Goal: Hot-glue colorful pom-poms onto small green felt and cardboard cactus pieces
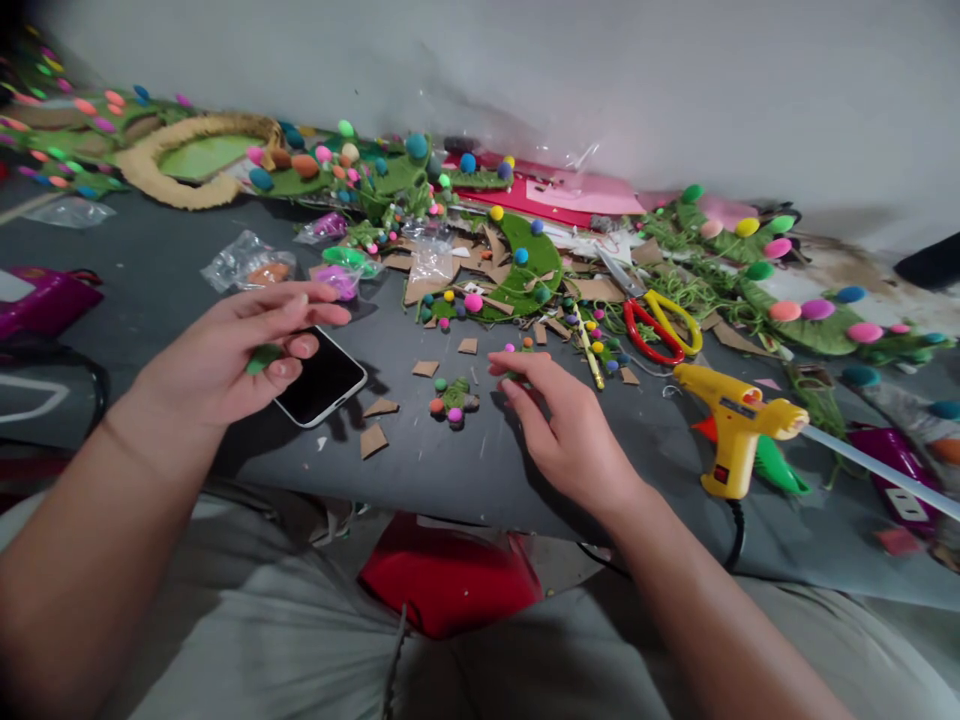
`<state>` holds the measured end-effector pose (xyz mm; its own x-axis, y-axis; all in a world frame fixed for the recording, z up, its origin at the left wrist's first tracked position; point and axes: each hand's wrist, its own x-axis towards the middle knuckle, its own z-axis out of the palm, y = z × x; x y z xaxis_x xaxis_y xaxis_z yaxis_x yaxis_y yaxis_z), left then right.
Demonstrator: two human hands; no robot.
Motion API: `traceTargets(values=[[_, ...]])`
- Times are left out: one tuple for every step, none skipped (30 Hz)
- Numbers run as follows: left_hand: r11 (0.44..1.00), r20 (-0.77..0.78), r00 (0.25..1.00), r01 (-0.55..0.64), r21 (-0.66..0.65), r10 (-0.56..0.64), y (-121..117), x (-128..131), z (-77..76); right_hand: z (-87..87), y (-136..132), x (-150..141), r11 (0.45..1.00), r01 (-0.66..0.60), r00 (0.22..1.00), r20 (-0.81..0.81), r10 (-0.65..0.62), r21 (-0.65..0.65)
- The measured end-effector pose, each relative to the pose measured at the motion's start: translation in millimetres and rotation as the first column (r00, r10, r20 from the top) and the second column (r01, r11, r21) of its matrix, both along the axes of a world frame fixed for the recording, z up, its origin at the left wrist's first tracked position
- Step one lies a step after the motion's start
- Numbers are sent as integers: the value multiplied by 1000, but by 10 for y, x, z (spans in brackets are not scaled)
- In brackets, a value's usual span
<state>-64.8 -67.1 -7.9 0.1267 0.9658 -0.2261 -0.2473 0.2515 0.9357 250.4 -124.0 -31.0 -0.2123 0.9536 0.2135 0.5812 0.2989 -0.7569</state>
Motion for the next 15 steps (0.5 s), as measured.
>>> traceTargets(values=[[1000,10,1000,7,9,-7,3,3,-10,3,1,6,999,-14,1000,-5,14,-35],[1000,17,1000,17,21,-18,6,8,-21,10,1,11,997,-23,1000,6,23,-68],[999,15,999,36,36,-36,6,15,-33,18,-1,14,996,-25,999,30,28,-86],[997,-4,998,62,51,-62,4,27,-44,25,-3,15,996,-24,998,59,29,-82],[994,-34,995,92,66,-90,-2,42,-54,29,-6,14,998,-24,996,84,29,-56],[989,-71,990,124,80,-119,-11,61,-62,30,-8,12,999,-31,995,98,32,-19],[984,-112,983,156,89,-145,-24,83,-68,28,-9,9,999,-42,995,96,40,19],[979,-158,973,183,92,-167,-41,107,-72,26,-11,6,997,-56,995,82,53,44],[975,-201,962,205,90,-183,-61,132,-73,24,-13,2,996,-70,996,61,68,46],[971,-240,951,221,87,-194,-82,155,-73,25,-15,0,997,-80,996,38,79,25],[969,-278,939,233,86,-201,-104,176,-71,28,-18,-3,997,-82,996,20,82,-9],[966,-318,926,244,86,-206,-125,195,-67,35,-20,-6,996,-77,997,15,78,-47],[962,-355,912,255,94,-207,-145,213,-62,43,-22,-9,995,-67,997,23,68,-77],[957,-389,898,268,109,-207,-162,231,-55,50,-23,-13,995,-52,998,40,55,-84],[950,-422,883,284,129,-206,-176,249,-46,55,-22,-18,997,-36,998,56,40,-67]])
